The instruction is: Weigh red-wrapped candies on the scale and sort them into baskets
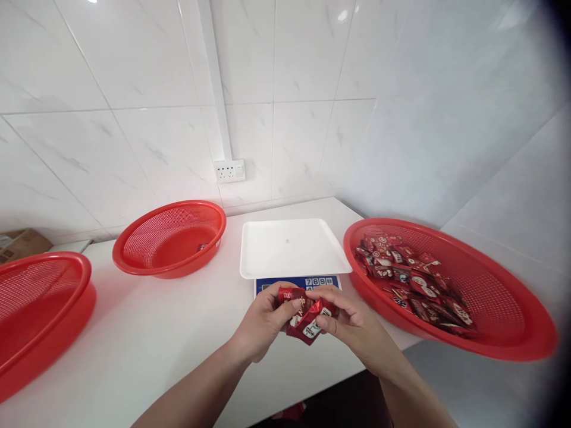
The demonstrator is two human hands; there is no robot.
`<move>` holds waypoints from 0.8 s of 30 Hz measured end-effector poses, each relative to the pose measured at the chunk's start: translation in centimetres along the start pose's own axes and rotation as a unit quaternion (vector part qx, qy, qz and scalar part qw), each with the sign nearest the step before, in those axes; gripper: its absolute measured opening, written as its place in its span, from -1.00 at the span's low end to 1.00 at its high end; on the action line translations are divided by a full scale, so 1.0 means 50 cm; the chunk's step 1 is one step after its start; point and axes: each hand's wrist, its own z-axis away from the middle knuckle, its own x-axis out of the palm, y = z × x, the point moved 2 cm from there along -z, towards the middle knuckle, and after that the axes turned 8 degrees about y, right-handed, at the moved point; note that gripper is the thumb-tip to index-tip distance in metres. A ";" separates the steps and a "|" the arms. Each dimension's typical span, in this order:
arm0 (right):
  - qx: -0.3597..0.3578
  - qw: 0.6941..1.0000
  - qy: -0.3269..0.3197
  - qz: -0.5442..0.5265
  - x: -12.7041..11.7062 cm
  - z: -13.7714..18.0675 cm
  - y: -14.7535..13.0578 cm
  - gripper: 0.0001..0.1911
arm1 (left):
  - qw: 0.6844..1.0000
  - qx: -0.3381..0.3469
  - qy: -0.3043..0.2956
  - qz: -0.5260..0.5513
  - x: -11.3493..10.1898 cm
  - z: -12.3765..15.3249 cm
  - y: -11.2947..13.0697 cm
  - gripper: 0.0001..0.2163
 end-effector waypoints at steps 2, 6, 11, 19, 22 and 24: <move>0.029 0.999 -0.001 -0.015 0.001 -0.001 0.003 -0.55 | 1.000 -0.005 -0.004 -0.002 0.003 0.002 0.000 -0.72; 0.060 0.998 0.006 -0.019 0.002 -0.001 0.004 -0.41 | 1.000 -0.017 -0.009 0.001 0.005 0.005 0.001 -0.72; 0.041 0.998 0.037 0.012 0.004 -0.003 -0.003 -0.47 | 0.998 -0.006 -0.060 0.020 0.004 0.007 0.002 -0.71; 0.013 0.999 0.031 0.042 0.011 -0.005 0.005 -0.53 | 0.997 -0.006 -0.071 0.025 0.008 0.008 0.002 -0.59; 0.003 0.999 0.018 0.044 0.011 -0.009 0.005 -0.60 | 0.998 -0.007 -0.062 0.017 0.010 0.010 0.002 -0.58; 0.000 0.998 0.010 0.058 0.012 -0.011 0.003 -0.68 | 0.998 -0.005 -0.056 0.003 0.010 0.012 0.000 -0.60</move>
